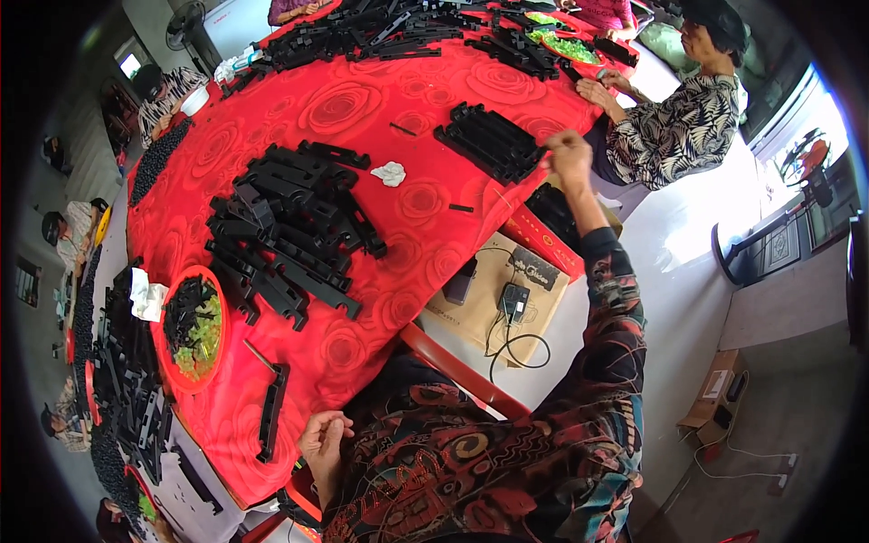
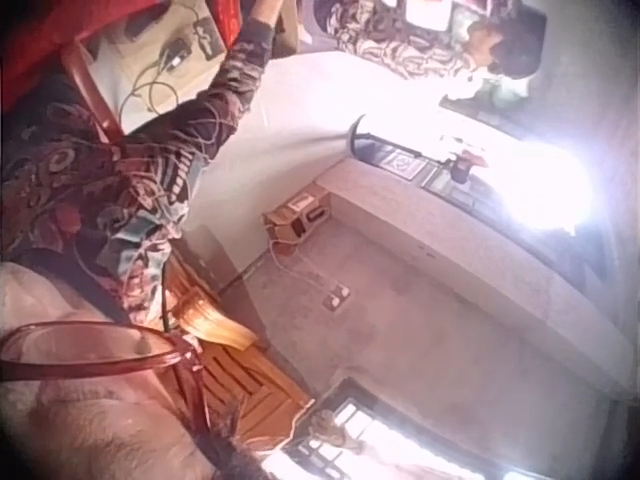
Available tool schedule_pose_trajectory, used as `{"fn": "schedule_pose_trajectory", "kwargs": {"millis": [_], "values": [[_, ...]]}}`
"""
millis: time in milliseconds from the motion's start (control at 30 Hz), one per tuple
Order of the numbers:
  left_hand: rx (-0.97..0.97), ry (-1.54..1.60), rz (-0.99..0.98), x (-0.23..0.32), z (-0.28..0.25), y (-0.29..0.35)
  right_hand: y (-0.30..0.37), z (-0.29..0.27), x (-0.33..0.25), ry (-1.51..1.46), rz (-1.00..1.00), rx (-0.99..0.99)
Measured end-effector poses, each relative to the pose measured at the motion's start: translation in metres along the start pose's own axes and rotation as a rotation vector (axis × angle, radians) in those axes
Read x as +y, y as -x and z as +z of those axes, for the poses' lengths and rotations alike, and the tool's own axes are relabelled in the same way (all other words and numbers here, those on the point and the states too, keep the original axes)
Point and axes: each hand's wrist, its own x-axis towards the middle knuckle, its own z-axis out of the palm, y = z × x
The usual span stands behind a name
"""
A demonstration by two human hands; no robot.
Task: The person assembles level components by inserting bubble vials into black plastic frames and pressing them into place using a metal rod.
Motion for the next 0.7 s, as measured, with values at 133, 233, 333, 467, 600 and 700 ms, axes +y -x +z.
{"fn": "schedule_pose_trajectory", "kwargs": {"millis": [133,233,333,467,600,700], "values": [[0.007,-0.035,-0.020,0.006,0.004,-0.003,0.062,0.067,-0.029,-0.066,-0.049,-0.265],[0.036,-0.057,-0.044,0.011,0.007,0.001,0.139,0.097,-0.063,-0.079,-0.139,-0.612],[0.048,0.009,-0.039,0.009,0.006,0.004,0.173,0.111,-0.071,-0.040,-0.417,-0.795],[0.070,0.017,-0.057,0.004,0.002,0.004,0.177,0.107,-0.071,-0.241,-0.326,-0.693],[0.057,-0.001,-0.052,0.003,0.002,0.003,0.167,0.089,-0.067,-0.374,-0.049,-0.638],[0.046,0.004,-0.043,0.003,0.002,0.002,0.166,0.081,-0.063,-0.488,0.040,-0.659]]}}
